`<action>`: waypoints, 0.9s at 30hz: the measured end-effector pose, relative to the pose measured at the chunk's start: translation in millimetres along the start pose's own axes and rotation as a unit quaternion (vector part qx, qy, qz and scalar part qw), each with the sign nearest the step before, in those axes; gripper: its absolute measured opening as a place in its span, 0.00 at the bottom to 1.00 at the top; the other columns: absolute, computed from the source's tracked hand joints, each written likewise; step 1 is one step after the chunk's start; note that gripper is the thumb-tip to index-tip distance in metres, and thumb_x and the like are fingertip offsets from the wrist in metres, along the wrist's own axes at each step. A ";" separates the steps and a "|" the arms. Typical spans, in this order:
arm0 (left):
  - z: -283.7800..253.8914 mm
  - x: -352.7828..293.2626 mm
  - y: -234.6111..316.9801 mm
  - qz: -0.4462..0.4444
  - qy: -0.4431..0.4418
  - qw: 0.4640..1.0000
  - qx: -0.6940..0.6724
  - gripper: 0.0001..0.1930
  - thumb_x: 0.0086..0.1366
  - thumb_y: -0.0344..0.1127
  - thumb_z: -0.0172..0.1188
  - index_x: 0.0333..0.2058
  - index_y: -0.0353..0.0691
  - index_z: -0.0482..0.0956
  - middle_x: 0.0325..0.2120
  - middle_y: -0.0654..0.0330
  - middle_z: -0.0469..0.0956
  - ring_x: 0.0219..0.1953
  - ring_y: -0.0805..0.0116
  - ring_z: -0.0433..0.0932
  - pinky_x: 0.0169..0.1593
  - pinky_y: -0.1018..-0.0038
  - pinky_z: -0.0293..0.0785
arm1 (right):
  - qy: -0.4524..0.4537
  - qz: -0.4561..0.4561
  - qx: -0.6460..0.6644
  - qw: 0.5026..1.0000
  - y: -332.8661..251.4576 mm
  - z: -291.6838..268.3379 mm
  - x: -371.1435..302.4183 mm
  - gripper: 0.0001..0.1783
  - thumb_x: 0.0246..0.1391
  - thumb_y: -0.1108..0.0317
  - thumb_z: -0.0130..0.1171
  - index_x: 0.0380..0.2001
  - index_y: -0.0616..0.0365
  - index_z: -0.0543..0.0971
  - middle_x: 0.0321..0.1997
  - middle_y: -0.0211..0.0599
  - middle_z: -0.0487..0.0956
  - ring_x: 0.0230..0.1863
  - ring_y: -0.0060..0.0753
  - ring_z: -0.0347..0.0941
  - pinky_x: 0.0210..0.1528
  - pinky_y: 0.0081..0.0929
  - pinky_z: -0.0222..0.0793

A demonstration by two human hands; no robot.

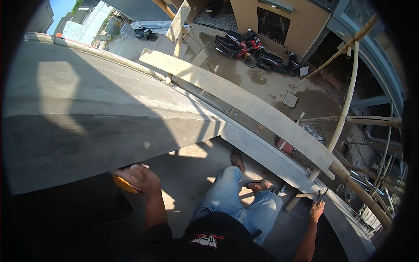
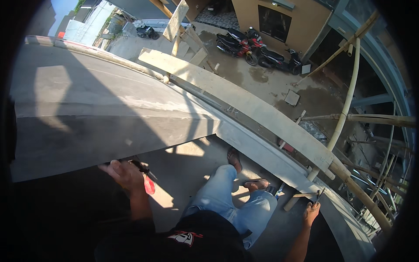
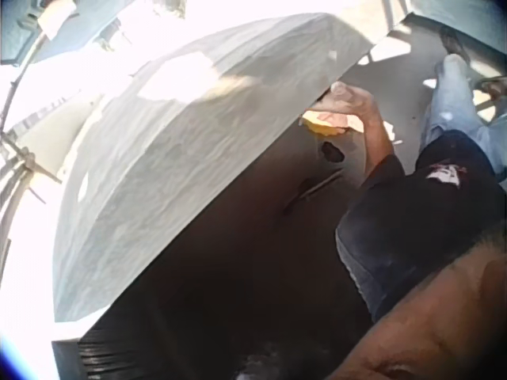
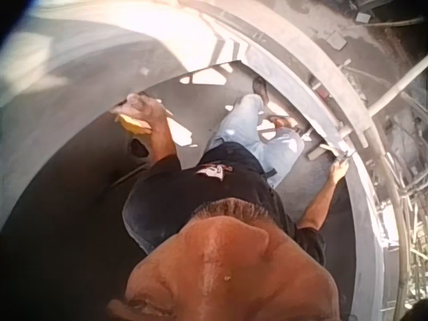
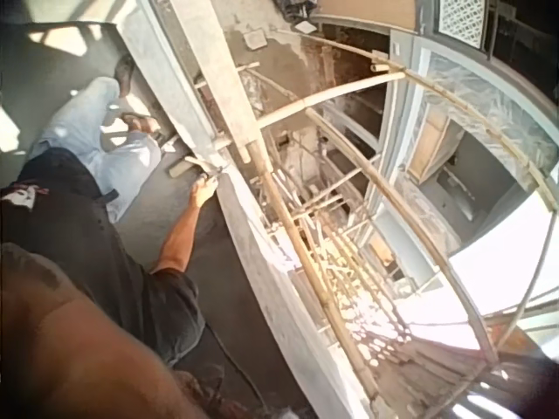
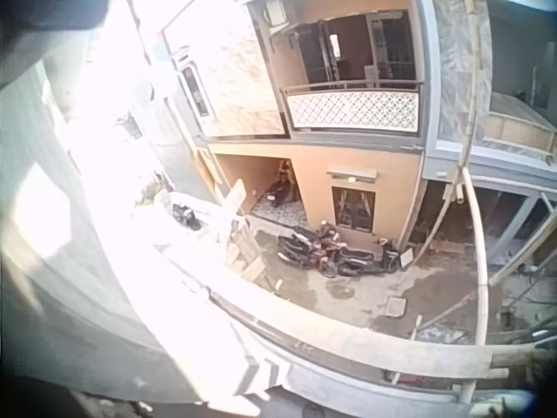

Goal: The person positions a curved length of molding onto a concrete edge, uses a hammer to secure it by striking small nails or pins through it, and then uses a pair of snips to trim an overhanging portion.

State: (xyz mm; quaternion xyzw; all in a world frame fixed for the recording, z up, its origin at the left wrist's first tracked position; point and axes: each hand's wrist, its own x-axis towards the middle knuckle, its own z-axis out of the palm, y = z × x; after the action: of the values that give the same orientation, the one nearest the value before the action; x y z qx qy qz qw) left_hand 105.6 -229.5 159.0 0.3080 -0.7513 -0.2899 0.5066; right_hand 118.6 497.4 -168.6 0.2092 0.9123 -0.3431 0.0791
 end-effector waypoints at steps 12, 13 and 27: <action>-10.6 -10.2 -97.4 0.039 -0.090 0.988 -0.123 0.48 0.66 0.73 0.39 0.68 0.36 0.51 0.64 0.48 0.60 0.60 0.58 0.66 0.61 0.62 0.65 | -0.106 -0.109 -0.138 0.979 -223.4 125.1 88.9 0.17 0.50 0.66 0.61 0.40 0.66 0.72 0.35 0.61 0.78 0.41 0.66 0.75 0.42 0.49 0.68; -9.4 -15.3 -102.3 0.040 -0.101 0.987 -0.120 0.50 0.64 0.75 0.40 0.69 0.37 0.50 0.66 0.50 0.57 0.63 0.57 0.63 0.64 0.61 0.63 | -0.109 -0.121 -0.138 0.977 -233.1 140.2 99.7 0.18 0.50 0.66 0.61 0.40 0.66 0.72 0.35 0.61 0.78 0.41 0.66 0.75 0.43 0.50 0.69; -19.7 -76.3 -203.8 0.190 0.060 0.978 -0.064 0.46 0.59 0.73 0.54 0.65 0.44 0.61 0.64 0.56 0.62 0.66 0.61 0.58 0.68 0.59 0.54 | -0.252 -0.276 -0.264 0.889 -191.2 487.4 345.6 0.20 0.54 0.58 0.58 0.34 0.70 0.77 0.39 0.62 0.78 0.43 0.64 0.76 0.48 0.50 0.72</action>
State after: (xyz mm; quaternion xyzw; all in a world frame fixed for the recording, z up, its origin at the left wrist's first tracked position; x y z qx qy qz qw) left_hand 181.2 -305.2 -31.6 0.1429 -0.7441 -0.2169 0.6155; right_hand -275.5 159.9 -521.3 -0.1737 0.9395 -0.1383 0.2610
